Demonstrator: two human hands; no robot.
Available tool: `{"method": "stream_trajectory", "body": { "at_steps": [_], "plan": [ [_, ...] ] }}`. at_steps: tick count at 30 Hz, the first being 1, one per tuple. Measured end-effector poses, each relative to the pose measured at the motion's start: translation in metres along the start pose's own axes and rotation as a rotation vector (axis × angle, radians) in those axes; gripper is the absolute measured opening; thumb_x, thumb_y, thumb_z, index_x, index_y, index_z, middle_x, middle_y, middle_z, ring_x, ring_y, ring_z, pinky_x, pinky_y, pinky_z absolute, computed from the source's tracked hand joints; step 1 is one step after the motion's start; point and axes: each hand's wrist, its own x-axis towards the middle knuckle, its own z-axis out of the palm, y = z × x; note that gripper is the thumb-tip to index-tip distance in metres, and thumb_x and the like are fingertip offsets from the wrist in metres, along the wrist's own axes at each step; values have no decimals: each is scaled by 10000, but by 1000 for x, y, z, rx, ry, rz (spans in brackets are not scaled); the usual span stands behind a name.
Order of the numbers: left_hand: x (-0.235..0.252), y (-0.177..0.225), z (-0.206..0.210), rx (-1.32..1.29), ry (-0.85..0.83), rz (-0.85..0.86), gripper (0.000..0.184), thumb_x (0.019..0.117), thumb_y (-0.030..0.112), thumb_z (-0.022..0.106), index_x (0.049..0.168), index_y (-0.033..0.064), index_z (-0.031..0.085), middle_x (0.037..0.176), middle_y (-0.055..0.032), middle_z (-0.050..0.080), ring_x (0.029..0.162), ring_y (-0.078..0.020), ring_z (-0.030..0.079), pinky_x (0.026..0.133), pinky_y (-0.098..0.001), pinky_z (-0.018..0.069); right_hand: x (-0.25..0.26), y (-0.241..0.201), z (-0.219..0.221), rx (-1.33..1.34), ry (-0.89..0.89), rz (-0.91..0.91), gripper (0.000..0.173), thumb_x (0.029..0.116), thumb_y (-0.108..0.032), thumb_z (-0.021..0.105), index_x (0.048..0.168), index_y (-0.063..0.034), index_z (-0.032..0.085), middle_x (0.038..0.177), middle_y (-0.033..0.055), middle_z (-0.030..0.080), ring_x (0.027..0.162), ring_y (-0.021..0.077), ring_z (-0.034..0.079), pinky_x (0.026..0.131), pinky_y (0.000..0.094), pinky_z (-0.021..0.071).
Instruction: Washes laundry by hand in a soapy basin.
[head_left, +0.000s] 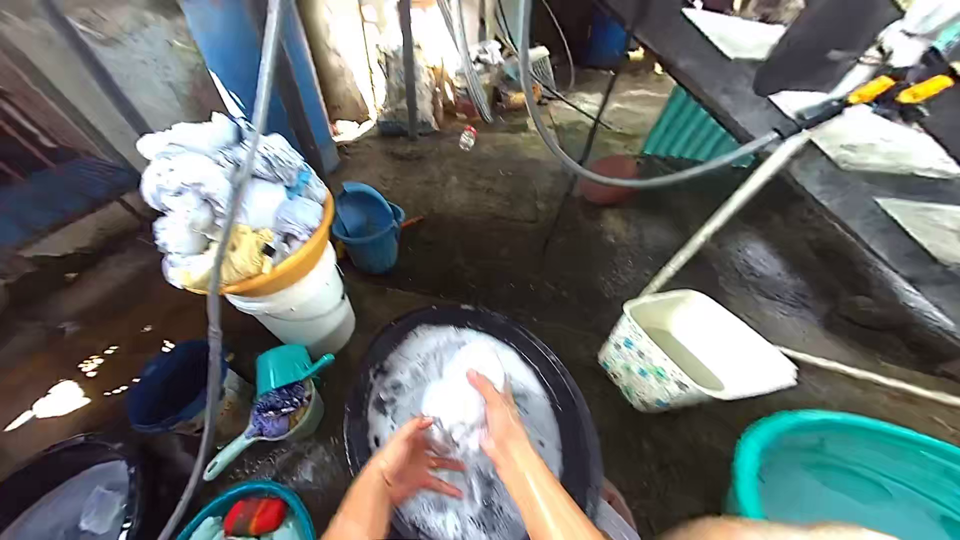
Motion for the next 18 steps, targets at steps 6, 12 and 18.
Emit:
{"method": "stream_trajectory", "body": {
  "at_steps": [6,12,18],
  "plan": [
    [13,25,26,-432,109,351,675,1050,629,329,1374,81,553,1224,-172,693,1136,-305,672,983,-520,554,-15,8,6,-126,-121,-111,712,777,-427,805,1289,8,570,1086,125,719,970,183,717,886,398,618],
    [6,35,47,-298,140,503,504,993,300,616,1378,8,473,1101,-174,713,1003,-256,715,929,-469,589,-16,27,-26,176,-179,247,830,892,-788,500,1420,-149,468,1226,106,692,1108,263,686,903,546,594],
    [12,31,-4,-84,264,302,779,994,350,673,1627,205,241,1483,-215,500,1224,-397,610,910,-605,567,-8,4,-20,-211,-146,-63,508,866,-93,742,1308,38,529,1109,141,707,999,193,712,896,409,618]
  ]
}}
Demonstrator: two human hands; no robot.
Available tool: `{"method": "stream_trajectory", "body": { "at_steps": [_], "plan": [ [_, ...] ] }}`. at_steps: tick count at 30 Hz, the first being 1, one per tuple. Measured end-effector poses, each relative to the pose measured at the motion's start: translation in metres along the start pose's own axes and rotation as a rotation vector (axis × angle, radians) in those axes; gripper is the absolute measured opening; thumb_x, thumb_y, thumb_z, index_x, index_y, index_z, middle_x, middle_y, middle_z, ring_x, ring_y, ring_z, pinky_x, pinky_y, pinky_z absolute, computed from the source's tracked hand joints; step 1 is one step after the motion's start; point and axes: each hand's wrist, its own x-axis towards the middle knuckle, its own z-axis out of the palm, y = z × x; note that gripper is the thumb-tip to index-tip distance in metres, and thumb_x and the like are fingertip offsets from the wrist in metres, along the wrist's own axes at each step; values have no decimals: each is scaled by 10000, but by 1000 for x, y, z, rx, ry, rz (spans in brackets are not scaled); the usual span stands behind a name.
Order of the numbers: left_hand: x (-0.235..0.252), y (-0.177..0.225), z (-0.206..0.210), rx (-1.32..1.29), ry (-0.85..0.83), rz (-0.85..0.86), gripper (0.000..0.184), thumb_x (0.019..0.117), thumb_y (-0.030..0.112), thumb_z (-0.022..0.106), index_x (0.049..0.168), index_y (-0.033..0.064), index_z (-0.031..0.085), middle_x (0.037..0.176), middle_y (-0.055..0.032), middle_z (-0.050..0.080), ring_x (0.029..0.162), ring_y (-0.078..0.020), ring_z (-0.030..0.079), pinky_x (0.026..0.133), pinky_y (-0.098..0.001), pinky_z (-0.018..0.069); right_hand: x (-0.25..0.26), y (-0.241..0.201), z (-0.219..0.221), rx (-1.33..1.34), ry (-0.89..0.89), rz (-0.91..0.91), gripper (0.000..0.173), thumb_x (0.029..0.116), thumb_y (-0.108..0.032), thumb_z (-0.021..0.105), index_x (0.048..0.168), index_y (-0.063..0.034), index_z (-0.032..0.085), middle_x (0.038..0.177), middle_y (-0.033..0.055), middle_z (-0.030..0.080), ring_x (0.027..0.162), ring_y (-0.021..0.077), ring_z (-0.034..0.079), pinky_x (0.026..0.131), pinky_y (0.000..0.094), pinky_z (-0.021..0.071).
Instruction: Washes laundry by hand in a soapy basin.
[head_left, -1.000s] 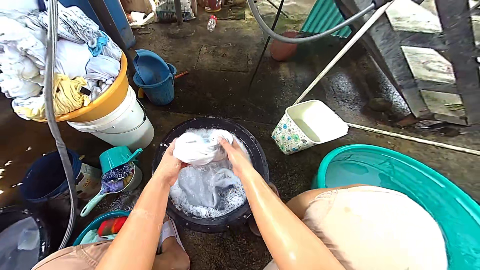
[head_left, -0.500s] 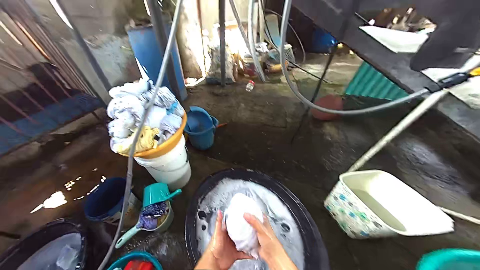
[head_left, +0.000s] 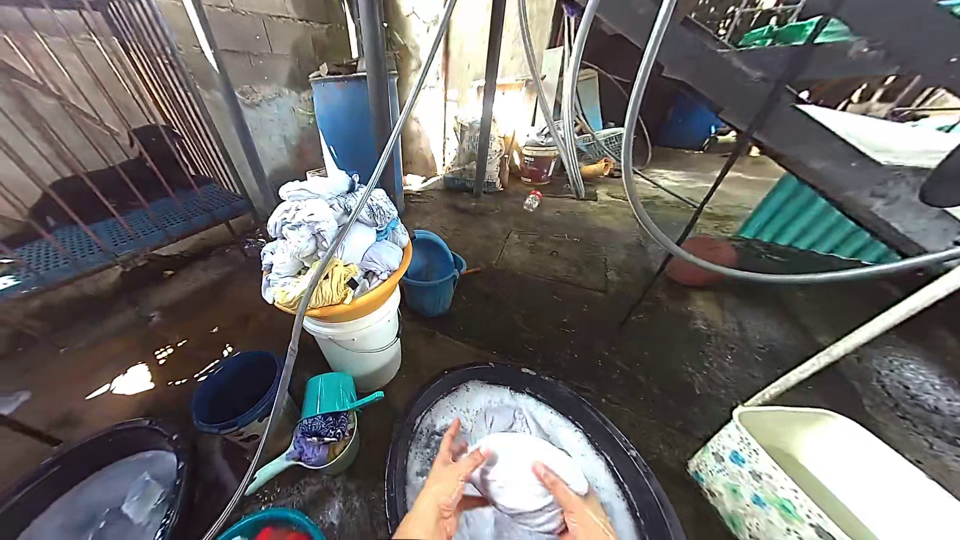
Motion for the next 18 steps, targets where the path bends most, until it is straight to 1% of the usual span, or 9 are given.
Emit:
{"method": "stream_trajectory", "body": {
  "at_steps": [2,5,7,9,11,13,16,17,18],
  "plan": [
    [-8,0,1,-115,-131,-167,668,1054,626,343,1570,203,351,1403,-212,578,1180,-398,631,892,-606,554,7,-11,-1,-289,-246,-248,440,720,-102,878,1080,26,661,1072,83,707,1033,146,674,950,353,578],
    [-11,-12,12,-380,-328,-129,764,1022,711,214,1259,128,647,1108,-124,743,1038,-266,713,908,-482,589,11,-23,12,-354,-570,-402,349,762,-271,897,990,-72,724,1156,42,710,1171,158,632,1061,366,514],
    [-16,-5,25,-436,-250,10,520,1092,501,329,1204,109,651,1059,-98,742,1009,-223,710,919,-438,584,4,-24,15,-122,-486,-274,414,807,-368,852,1033,-61,690,1232,80,688,1200,204,622,1051,394,518],
    [-18,12,41,-316,30,228,184,1026,173,583,1150,38,560,999,-129,691,931,-230,691,847,-432,594,-2,-20,21,166,-187,-99,588,812,-455,837,1168,-33,634,1157,114,728,1082,223,700,957,426,589],
    [-22,24,58,-60,162,540,218,853,29,707,1031,-5,586,932,-97,660,872,-165,663,786,-332,580,-1,-17,31,352,-12,35,534,969,-473,628,1284,-44,578,1099,127,726,1006,226,721,887,449,618],
    [-32,29,74,289,126,878,193,790,26,713,973,-9,664,990,-84,676,1001,-146,649,931,-306,546,-5,-27,41,438,-34,108,512,1091,-470,384,1319,-54,577,1108,129,729,1009,214,720,875,426,620],
    [-48,31,91,843,7,1226,122,813,76,691,883,137,769,974,-47,752,1068,-228,687,976,-439,544,-49,-121,86,153,61,293,377,1130,-129,211,1271,-11,539,1015,63,647,918,59,641,841,211,532],
    [-51,29,94,972,-71,1298,132,813,73,700,879,169,763,959,-30,748,1041,-229,694,949,-438,555,-55,-149,92,-57,39,379,355,1105,-3,225,1314,50,507,1053,94,598,933,42,583,883,176,467],
    [-56,25,95,1072,-148,1350,127,832,76,713,884,184,755,951,-19,744,1019,-223,696,941,-434,557,-45,-145,74,-253,-156,352,320,1071,77,300,1319,134,493,1088,153,608,963,53,579,909,180,456]
  ]
}}
